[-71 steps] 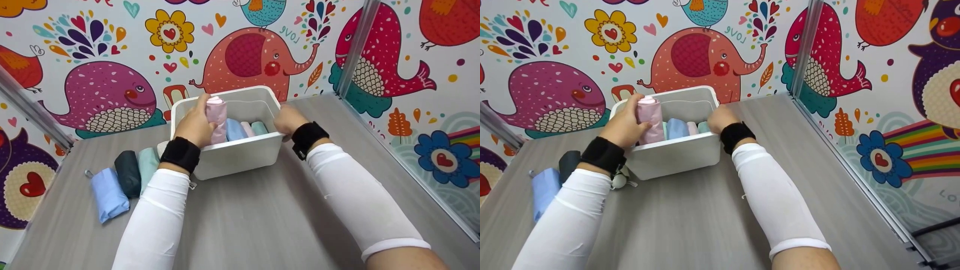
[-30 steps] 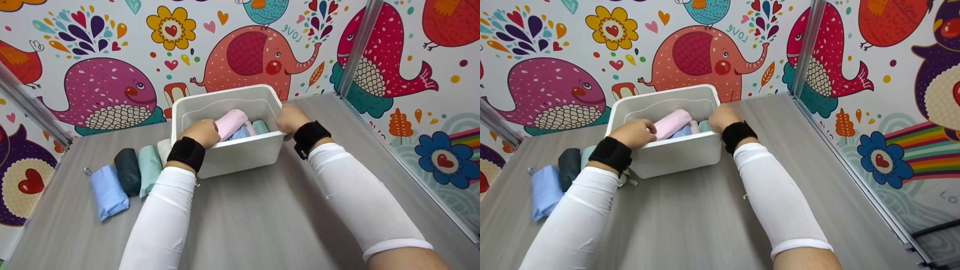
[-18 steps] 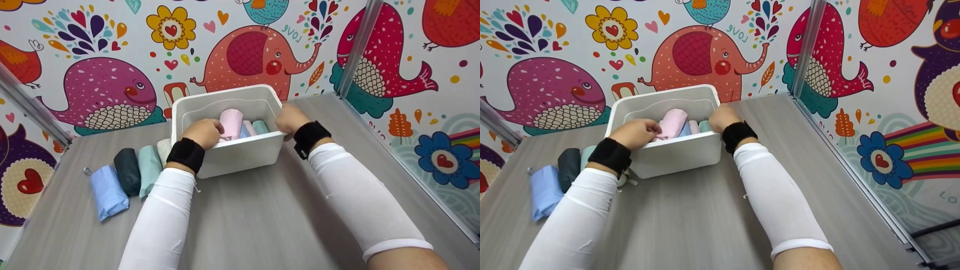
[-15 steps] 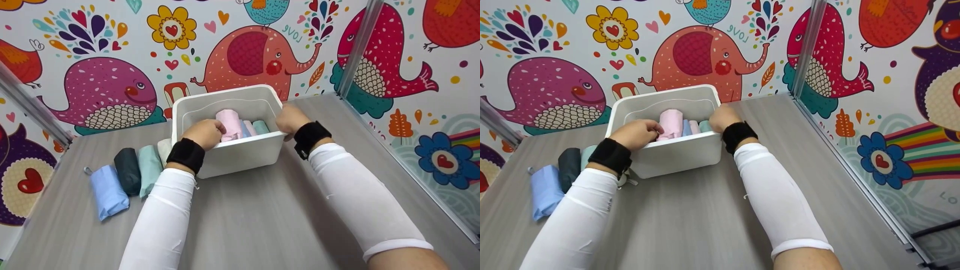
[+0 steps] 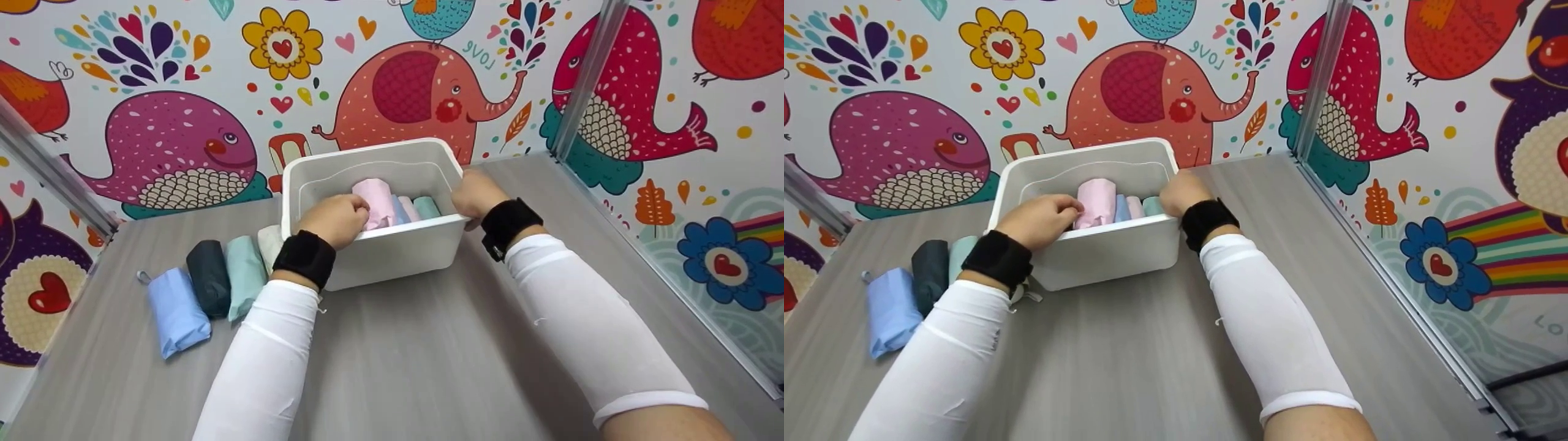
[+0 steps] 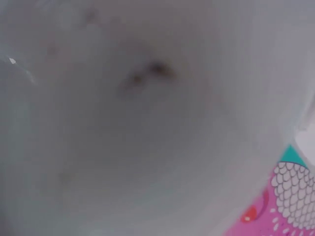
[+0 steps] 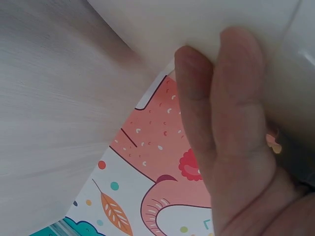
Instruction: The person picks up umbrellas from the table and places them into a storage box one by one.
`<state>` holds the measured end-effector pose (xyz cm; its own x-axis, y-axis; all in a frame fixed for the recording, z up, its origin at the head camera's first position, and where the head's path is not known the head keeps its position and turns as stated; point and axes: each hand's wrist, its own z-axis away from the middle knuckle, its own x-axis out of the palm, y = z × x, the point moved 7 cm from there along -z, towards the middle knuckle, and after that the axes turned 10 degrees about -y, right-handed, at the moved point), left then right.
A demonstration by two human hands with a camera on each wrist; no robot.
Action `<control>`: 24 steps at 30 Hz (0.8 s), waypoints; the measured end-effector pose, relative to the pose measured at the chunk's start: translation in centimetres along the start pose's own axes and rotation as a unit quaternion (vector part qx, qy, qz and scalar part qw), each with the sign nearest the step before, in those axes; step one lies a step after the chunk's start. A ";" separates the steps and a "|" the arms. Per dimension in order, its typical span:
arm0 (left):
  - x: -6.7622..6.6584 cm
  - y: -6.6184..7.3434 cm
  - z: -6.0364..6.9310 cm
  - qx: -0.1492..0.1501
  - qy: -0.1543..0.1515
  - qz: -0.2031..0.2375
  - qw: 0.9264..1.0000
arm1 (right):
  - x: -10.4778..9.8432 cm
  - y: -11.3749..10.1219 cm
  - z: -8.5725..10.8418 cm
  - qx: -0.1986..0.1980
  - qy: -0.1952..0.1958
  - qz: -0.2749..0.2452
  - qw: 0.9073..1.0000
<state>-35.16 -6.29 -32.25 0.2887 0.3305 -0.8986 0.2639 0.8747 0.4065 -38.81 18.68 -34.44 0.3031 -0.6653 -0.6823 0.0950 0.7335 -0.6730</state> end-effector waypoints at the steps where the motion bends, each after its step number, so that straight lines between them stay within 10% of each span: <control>1: -0.1 -0.1 0.2 -0.003 0.013 0.004 1.000 | 0.0 0.0 0.0 0.002 -0.001 -0.002 1.000; 10: -1.2 -1.4 2.9 0.002 0.139 0.019 0.990 | 0.0 0.1 -0.1 0.010 -0.002 -0.013 1.000; 24: -1.2 -8.0 7.0 -0.019 0.240 0.098 0.966 | 0.0 0.2 -0.4 0.008 0.000 -0.017 1.000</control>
<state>-31.21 -16.15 -33.24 -0.1317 0.6089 -0.7823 0.2117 0.7882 0.5779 -39.14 18.81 -34.70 0.2996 -0.6895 -0.6594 0.1208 0.7130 -0.6907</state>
